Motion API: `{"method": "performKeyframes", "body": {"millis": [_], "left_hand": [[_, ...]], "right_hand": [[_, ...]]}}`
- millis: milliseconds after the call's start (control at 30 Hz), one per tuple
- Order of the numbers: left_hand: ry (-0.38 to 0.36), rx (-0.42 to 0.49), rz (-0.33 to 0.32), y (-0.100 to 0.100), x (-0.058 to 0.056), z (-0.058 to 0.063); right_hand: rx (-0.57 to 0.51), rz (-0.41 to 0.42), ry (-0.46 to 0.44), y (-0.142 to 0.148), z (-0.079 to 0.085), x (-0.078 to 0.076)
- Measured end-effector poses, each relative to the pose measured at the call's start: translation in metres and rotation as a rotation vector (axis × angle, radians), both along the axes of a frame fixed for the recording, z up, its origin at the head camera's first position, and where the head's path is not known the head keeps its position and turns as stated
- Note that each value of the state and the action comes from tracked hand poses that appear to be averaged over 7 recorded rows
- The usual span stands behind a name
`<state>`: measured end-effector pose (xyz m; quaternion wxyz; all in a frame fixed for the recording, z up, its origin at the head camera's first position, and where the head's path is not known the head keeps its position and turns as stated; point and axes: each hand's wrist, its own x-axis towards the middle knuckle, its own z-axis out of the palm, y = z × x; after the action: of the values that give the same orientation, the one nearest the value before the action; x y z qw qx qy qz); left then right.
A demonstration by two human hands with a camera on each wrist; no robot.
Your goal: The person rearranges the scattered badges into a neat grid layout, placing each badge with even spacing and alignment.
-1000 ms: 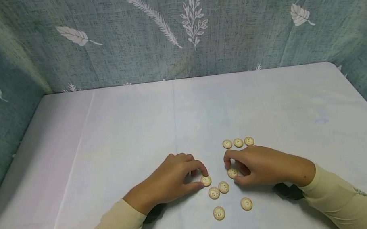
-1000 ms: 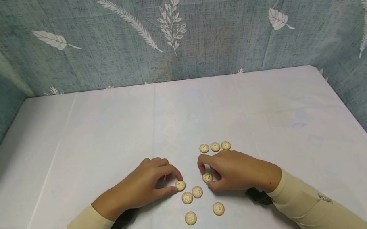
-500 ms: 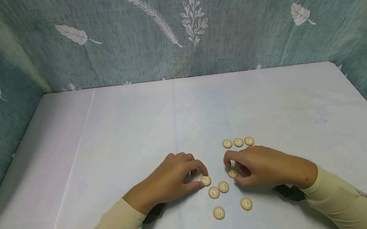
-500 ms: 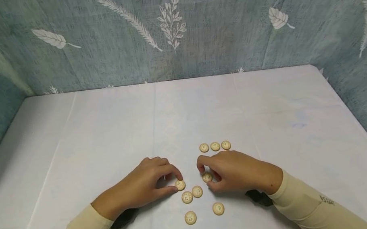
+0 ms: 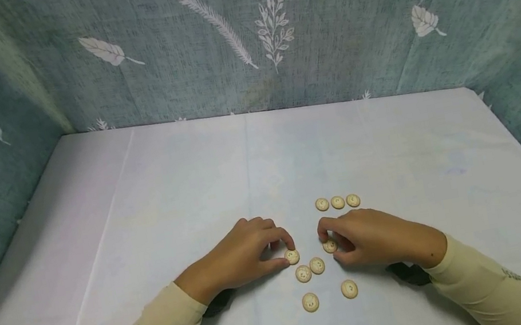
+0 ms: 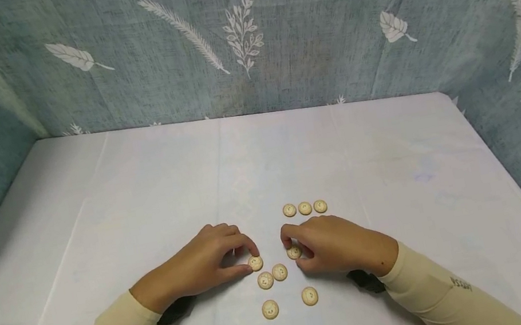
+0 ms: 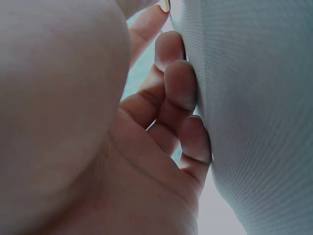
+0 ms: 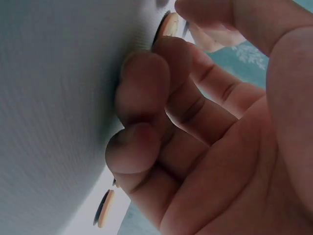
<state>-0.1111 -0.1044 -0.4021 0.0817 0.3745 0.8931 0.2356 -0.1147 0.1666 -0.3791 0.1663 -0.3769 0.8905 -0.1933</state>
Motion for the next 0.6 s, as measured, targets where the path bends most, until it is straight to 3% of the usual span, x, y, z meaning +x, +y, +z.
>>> {"method": "performKeyframes", "body": {"millis": [600], "left_hand": [[0.003,-0.007,0.0,0.0004,0.0001,0.0017]], "right_hand": [[-0.033,-0.008,-0.024,0.0017,-0.0029,-0.0046]]}}
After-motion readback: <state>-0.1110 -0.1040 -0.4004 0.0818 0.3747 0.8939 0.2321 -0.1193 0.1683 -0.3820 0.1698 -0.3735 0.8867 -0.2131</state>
